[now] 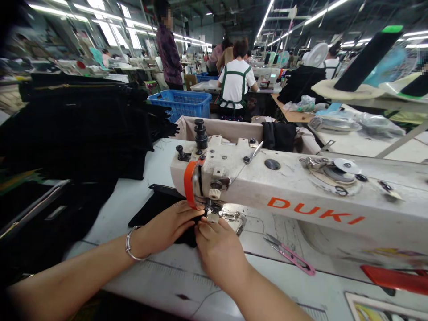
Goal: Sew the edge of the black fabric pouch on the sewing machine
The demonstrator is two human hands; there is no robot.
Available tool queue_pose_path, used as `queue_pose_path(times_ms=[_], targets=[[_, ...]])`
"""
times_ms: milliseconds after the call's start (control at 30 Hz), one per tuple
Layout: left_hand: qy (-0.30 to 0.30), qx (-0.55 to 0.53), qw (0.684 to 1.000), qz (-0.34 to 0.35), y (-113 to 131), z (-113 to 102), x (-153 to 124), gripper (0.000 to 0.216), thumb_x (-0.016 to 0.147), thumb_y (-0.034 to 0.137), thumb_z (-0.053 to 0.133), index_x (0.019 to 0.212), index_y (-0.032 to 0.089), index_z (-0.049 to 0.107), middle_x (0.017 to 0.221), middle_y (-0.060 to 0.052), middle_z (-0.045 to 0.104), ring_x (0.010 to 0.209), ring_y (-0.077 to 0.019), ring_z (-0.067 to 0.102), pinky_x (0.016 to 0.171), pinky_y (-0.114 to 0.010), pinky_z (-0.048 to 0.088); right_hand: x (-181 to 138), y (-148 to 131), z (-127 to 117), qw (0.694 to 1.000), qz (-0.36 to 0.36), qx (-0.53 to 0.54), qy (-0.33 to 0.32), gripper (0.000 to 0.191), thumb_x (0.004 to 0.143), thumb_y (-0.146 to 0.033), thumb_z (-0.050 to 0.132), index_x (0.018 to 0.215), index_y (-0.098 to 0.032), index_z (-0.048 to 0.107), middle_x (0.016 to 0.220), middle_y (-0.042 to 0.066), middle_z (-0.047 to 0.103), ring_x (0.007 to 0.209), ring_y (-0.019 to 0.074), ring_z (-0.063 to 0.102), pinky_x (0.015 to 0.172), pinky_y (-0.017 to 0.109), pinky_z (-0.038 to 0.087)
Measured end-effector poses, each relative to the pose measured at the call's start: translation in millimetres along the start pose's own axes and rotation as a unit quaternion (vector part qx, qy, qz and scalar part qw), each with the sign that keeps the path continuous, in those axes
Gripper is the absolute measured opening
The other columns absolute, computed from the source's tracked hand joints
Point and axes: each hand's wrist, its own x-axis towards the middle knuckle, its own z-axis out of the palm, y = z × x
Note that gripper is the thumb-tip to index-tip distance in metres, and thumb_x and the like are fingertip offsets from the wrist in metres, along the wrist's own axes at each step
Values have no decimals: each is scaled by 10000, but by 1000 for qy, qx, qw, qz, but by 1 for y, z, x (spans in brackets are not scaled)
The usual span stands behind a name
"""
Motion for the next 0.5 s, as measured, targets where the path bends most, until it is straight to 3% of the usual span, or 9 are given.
queue_pose_path(times_ms=[100, 167, 267, 300, 400, 500], targets=[[-2, -1, 1000, -5, 1, -1, -5, 370, 986, 128, 453, 1346, 194, 507, 1352, -78, 557, 1295, -193, 480, 1157, -422, 376, 2, -2, 0, 1000, 4, 6, -5, 287, 919, -91, 487, 1154, -108, 651, 1084, 130, 692, 1113, 252, 608, 947, 403, 500], [-10, -6, 1000, -3, 1, -4, -9, 411, 980, 233, 522, 1386, 183, 473, 1394, -98, 524, 1327, -213, 455, 1169, -438, 363, 2, -3, -8, 1000, 17, 6, -25, 289, 914, -99, 511, 1168, -129, 647, 1139, 120, 681, 1123, 244, 605, 949, 397, 495], [-30, -22, 999, 15, 4, -10, -16, 748, 840, 439, 727, 1454, 176, 390, 1473, -129, 438, 1381, -266, 392, 1184, -474, 336, -3, 3, -36, 993, 40, 35, -104, 481, 851, -52, 519, 1298, -222, 572, 1293, 62, 620, 1219, 220, 546, 1082, 442, 383], [-36, -27, 999, 23, 5, -12, -17, 753, 825, 442, 743, 1446, 180, 406, 1475, -125, 438, 1383, -268, 392, 1186, -476, 333, -7, 7, -48, 989, 49, 49, -133, 586, 807, -13, 504, 1339, -256, 536, 1332, 37, 597, 1264, 215, 509, 1126, 464, 320], [-56, -39, 997, 27, 10, -16, -22, 395, 964, 291, 569, 1346, 200, 530, 1421, -71, 516, 1349, -207, 448, 1180, -421, 357, -18, 23, -75, 978, 72, 67, -184, 747, 711, 78, 442, 1356, -293, 507, 1361, -3, 576, 1335, 219, 429, 1148, 491, 261], [-50, -57, 997, 7, 12, -15, -24, 350, 991, 136, 410, 1300, 201, 562, 1378, -38, 560, 1310, -158, 487, 1157, -367, 395, -20, 37, -74, 978, 87, 70, -174, 579, 788, 57, 496, 1250, -282, 576, 1254, 10, 629, 1226, 231, 510, 1052, 452, 380]])
